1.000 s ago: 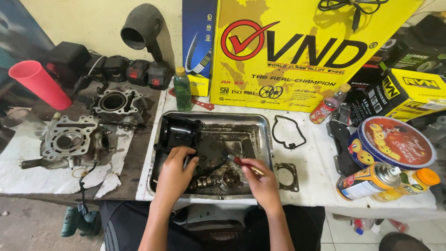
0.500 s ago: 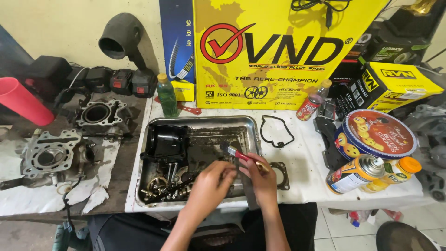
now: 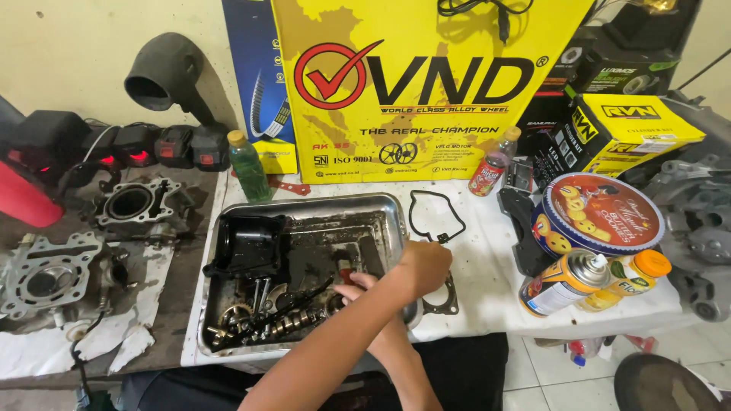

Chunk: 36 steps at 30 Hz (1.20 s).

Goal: Cleaning various internal motorcycle engine components like the piston and camshaft using a brush and solvent.

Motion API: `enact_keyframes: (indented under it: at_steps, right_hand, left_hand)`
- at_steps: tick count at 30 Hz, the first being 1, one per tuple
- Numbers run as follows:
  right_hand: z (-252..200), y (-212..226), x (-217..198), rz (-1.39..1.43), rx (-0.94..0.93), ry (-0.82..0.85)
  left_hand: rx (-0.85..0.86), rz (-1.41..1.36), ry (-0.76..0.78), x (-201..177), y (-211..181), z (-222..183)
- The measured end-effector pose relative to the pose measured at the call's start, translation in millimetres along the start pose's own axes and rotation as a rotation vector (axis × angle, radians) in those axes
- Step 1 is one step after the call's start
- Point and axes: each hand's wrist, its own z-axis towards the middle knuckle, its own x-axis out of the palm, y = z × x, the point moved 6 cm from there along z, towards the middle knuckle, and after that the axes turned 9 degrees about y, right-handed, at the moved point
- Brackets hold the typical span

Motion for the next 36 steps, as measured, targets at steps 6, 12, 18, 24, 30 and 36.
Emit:
enact_keyframes:
  at_steps: [6, 12, 18, 24, 30, 36]
  right_hand:
    - [0.2, -5.3, 14.1, -0.112, -0.069, 0.155]
    - [17.9, -86.4, 51.1, -0.206, -0.126, -0.002]
    - [3.1, -38.2, 27.6, -0.187, -0.085, 0.11]
    - [1.0, -30.9, 20.2, -0.193, -0.005, 0.087]
    - [-7.6, -11.8, 8.7, -0.211, 0.094, 0.074]
    - [-4.6, 28.7, 4.3, -0.363, -0.022, -0.002]
  left_hand:
    - [-0.017, 0.054, 0.393, 58.7, -4.4, 19.8]
    - [-0.028, 0.018, 0.421, 52.2, -15.5, 17.1]
    - [0.074, 0.048, 0.095, 62.6, -5.7, 22.1]
    - [0.047, -0.238, 0.612, -39.9, 8.2, 7.4]
    - [0.005, -0.688, 0.449, -35.0, 37.3, 26.1]
    - [-0.124, -1.554, 0.099, -117.1, 88.7, -34.3]
